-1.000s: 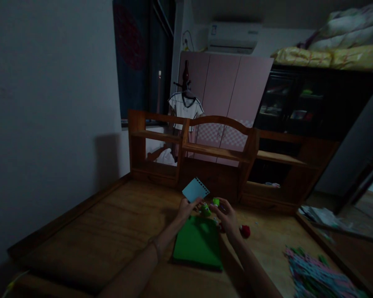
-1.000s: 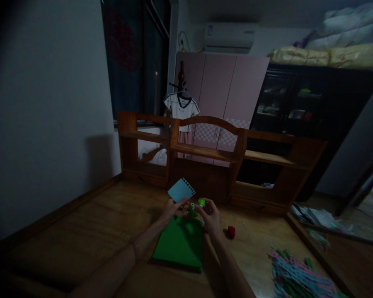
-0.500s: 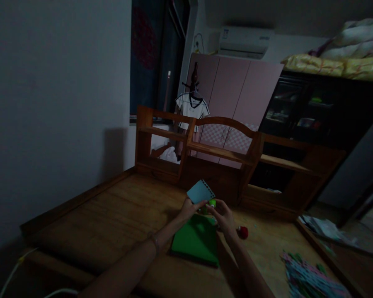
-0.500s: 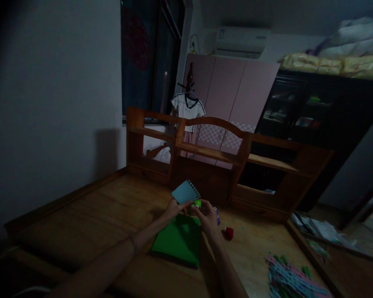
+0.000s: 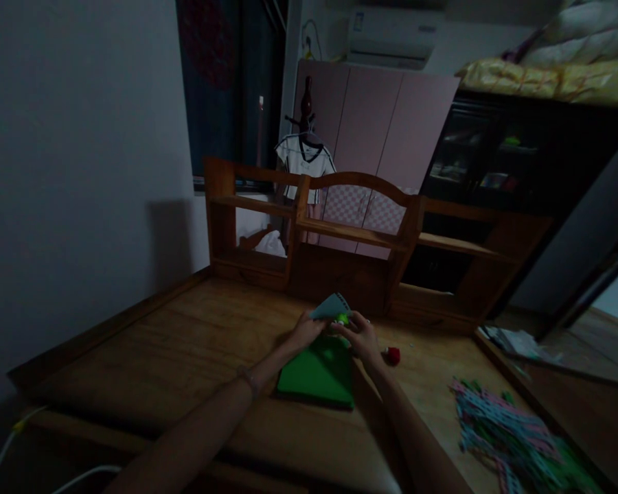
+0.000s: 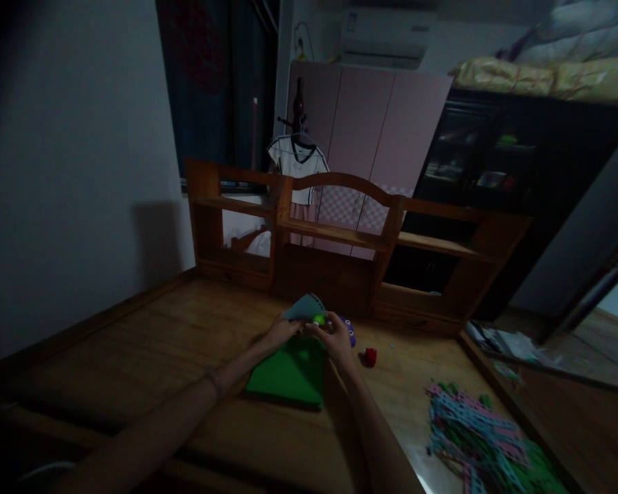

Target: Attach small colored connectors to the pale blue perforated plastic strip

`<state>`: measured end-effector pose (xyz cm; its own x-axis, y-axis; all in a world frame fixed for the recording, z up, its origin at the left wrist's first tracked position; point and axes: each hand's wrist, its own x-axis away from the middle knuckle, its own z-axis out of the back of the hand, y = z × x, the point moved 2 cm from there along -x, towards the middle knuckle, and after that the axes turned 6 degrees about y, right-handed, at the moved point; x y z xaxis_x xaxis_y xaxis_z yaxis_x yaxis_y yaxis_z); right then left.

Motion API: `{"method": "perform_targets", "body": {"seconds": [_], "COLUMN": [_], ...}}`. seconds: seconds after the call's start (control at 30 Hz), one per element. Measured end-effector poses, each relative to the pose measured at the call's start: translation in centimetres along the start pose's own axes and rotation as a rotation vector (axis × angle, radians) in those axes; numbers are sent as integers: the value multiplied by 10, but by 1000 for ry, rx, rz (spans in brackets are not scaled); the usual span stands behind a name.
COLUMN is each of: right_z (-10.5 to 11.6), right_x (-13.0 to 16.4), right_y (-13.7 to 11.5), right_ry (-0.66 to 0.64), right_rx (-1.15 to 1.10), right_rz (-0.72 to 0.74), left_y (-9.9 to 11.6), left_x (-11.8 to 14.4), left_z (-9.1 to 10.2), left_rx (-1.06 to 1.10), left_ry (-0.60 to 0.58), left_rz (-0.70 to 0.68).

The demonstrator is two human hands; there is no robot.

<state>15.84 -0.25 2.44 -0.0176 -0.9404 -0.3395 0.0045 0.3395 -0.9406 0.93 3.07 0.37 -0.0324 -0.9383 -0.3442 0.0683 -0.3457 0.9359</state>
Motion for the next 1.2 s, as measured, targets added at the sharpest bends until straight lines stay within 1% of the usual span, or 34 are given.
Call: {"method": "perform_targets", "body": {"seconds": [0.1, 0.27, 0.37, 0.43, 0.5, 0.7, 0.83, 0.97, 1.1, 1.2], "right_z": [2, 6, 7, 7, 7, 7, 6, 3, 2, 3], "right_x": [-2, -2, -1, -1, -1, 1, 2, 1, 0, 1], "right_y": [2, 2, 1, 1, 0, -3, -4, -4, -2, -1], "right_ry": [4, -8, 6, 13, 17, 37, 23, 14, 19, 8], "right_rx": [-11, 11, 35, 42, 50, 80, 71, 75, 61, 37], "right_rz": [-29, 2, 17, 18, 14, -15, -26, 8, 9, -11], "left_y": [-2, -5, -4, -2, 1, 8, 4, -4, -5, -5], "left_x": [2, 6, 6, 6, 6, 7, 5, 3, 2, 2], "left_z": [-1, -1, -1, -1, -1, -2, -1, 0, 0, -1], "left_rx": [-88, -165, -202, -187, -163, -105, -135, -152, -103, -83], "left_ry": [4, 6, 1, 11, 14, -52, -64, -70, -11, -14], "left_rz": [0, 47, 19, -22, -33, -32, -1, 17, -15, -35]}}
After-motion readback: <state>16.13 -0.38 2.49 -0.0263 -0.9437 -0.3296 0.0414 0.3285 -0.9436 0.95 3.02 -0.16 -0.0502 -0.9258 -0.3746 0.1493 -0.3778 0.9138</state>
